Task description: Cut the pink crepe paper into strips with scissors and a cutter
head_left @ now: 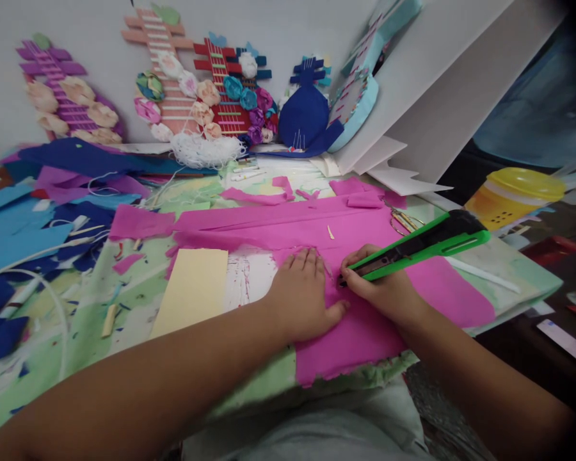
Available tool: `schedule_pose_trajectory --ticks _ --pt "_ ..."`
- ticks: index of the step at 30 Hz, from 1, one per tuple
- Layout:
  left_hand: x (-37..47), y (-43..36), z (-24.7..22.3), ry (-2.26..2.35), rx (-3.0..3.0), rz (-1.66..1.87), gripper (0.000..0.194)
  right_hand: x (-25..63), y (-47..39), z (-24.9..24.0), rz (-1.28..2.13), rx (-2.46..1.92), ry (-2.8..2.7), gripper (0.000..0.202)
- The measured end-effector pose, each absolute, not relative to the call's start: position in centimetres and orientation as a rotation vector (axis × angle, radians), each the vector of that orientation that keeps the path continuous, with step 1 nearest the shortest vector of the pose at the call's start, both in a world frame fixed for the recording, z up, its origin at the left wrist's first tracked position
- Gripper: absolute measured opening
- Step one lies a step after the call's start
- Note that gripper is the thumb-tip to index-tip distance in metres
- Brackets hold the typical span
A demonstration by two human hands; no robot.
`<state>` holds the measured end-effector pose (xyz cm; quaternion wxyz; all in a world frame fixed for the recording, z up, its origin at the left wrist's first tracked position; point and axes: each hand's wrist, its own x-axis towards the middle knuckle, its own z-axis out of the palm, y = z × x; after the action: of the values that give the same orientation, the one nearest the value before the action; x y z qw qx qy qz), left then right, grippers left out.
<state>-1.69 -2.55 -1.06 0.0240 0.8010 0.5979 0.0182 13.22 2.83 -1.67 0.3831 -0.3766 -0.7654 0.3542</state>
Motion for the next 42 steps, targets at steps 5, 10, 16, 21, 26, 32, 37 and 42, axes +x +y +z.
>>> schedule_pose_trajectory --ticks 5,10,16,21,26,32,37,42 --pt "-1.72 -2.52 -1.16 1.85 2.497 0.083 0.08 12.88 3.01 -2.09 0.881 -0.944 -2.039 0.007" --pt "-1.73 -2.61 -1.03 1.853 2.494 0.086 0.079 12.86 2.95 -2.02 0.917 -0.937 -2.034 0.009" --pt "-1.61 -2.68 -0.84 1.859 2.496 0.04 0.065 13.24 2.84 -1.75 0.811 -0.903 -1.949 0.01" --pt "-1.59 -2.66 -0.81 1.864 2.497 0.024 0.063 13.26 2.83 -1.64 0.809 -0.912 -2.005 0.009" --pt "-1.62 -2.66 -0.92 1.872 2.495 0.039 0.062 12.95 2.94 -1.79 0.788 -0.924 -2.057 0.009" --pt "-1.63 -2.62 -0.9 1.866 2.512 0.031 0.063 12.75 3.04 -1.77 0.861 -0.932 -2.118 0.009" --pt "-1.64 -2.6 -0.93 1.87 2.506 0.014 0.063 13.1 2.95 -1.55 0.841 -0.928 -2.03 0.009" --pt "-1.61 -2.6 -0.95 1.868 2.499 0.027 0.062 13.13 2.95 -1.36 0.834 -0.966 -1.993 0.009"
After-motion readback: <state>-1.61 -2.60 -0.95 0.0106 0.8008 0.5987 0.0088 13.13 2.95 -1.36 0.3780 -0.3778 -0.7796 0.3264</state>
